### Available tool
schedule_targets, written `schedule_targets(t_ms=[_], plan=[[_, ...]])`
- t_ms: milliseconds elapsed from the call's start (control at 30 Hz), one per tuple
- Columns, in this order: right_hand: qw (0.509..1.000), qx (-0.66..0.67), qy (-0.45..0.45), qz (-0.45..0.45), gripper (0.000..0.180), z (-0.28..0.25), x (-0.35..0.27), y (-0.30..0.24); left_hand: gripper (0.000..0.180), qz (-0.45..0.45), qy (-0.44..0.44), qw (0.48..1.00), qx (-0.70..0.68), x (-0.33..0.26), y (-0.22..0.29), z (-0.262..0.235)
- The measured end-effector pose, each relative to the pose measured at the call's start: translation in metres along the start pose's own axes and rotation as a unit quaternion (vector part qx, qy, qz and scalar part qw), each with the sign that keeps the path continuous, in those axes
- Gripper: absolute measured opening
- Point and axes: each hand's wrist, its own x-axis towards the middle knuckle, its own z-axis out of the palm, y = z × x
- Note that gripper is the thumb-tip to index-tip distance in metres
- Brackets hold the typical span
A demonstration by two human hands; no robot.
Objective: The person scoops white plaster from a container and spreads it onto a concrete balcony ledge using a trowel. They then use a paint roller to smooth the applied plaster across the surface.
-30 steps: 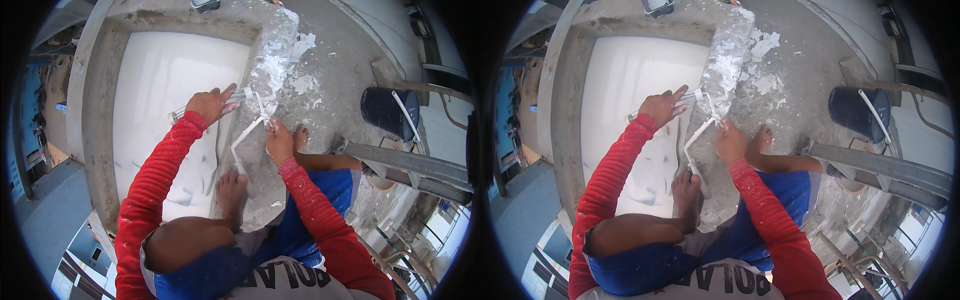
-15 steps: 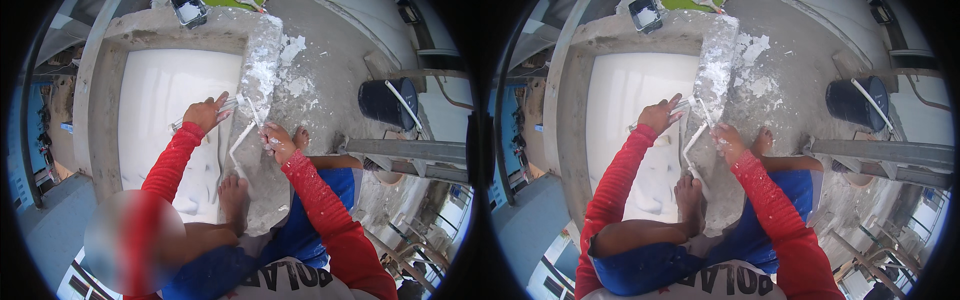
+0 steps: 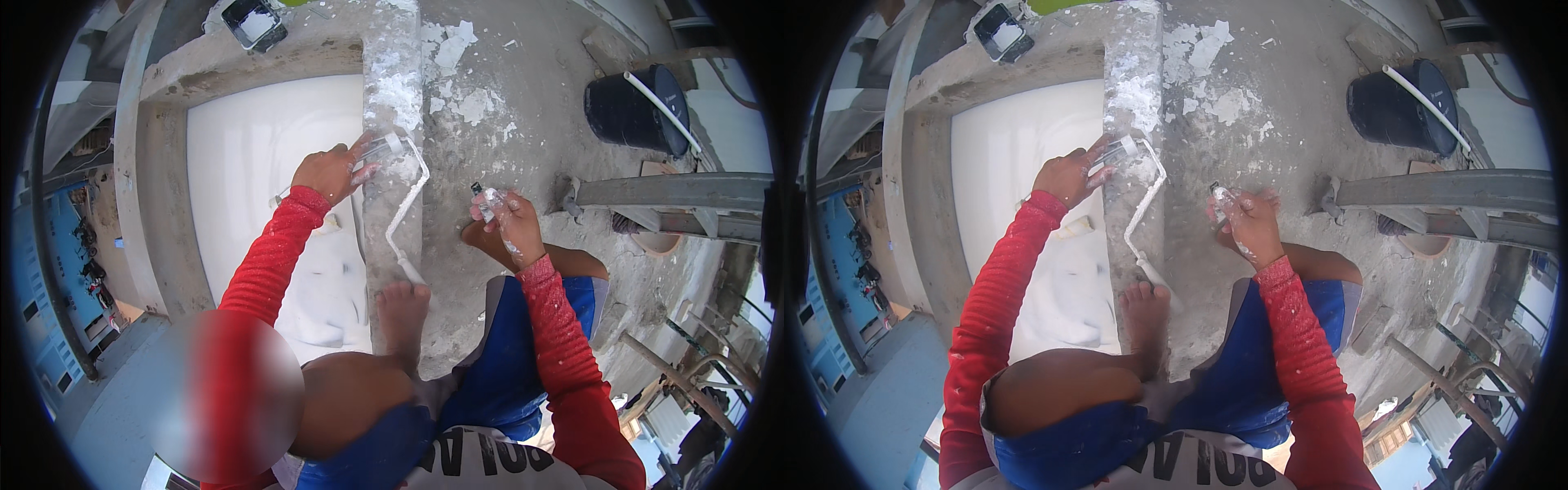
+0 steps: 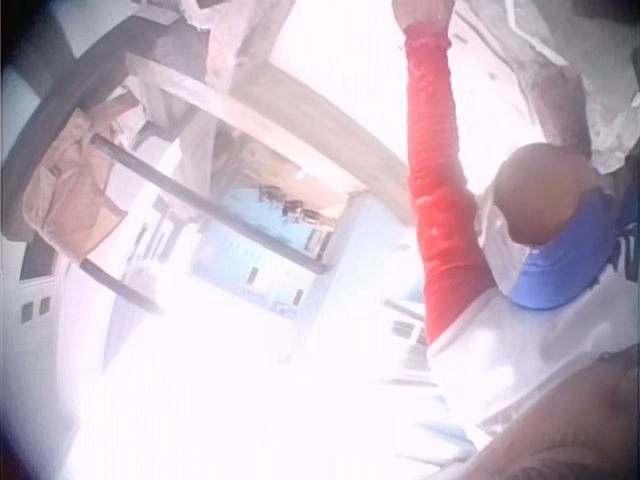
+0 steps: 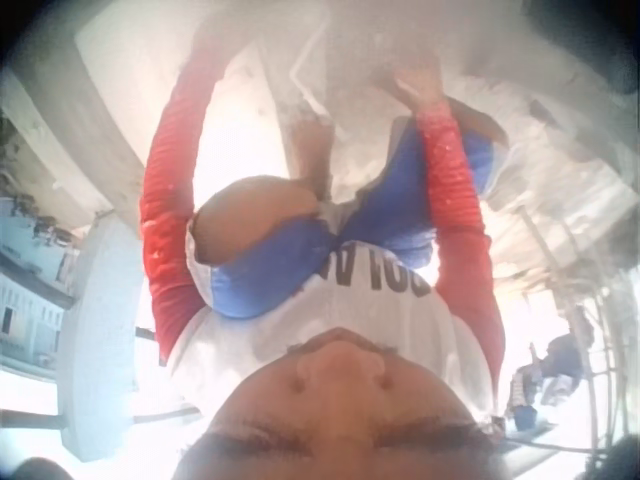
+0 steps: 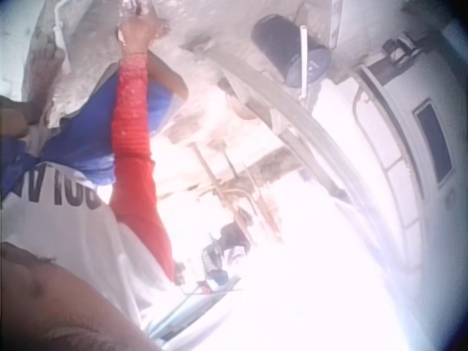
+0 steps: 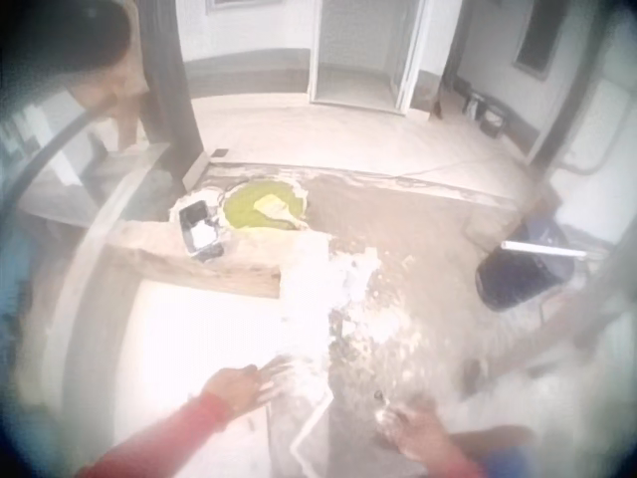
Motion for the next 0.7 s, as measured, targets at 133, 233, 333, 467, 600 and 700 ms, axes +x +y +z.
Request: schedule_targets(t_ms=[133, 233, 333, 467, 600, 700], plan=[[0.994, 0.078, -0.042, -0.058, 0.04, 0.028, 0.003, -0.007, 0.056, -0.026, -0.013, 0.999, -0.018, -0.005, 0.005, -0.006], [0.994, 0.068, -0.05, -0.068, 0.04, 0.041, 0.031, 0.014, 0.056, -0.027, -0.006, 0.999, -0.02, -0.001, 0.006, -0.006], [0.997, -0.001, -0.02, -0.08, 0.031, 0.049, 0.051, 0.025, 0.056, -0.026, 0.0, 0.999, -0.023, -0.001, 0.005, -0.003], [0.966, -0.173, 0.038, -0.186, 0.021, 0.059, 0.063, 0.02, 0.059, -0.03, -0.012, 0.999, -0.011, 0.0, 0.007, -0.008], [0.953, -0.231, 0.025, -0.197, 0.018, 0.061, 0.067, 0.009, 0.064, -0.052, -0.026, 0.998, -0.021, 0.005, 0.005, -0.004], [0.934, -0.218, 0.058, -0.277, 0.019, 0.063, 0.071, 0.017, 0.067, -0.05, -0.027, 0.998, -0.03, 0.007, 0.003, -0.001]])
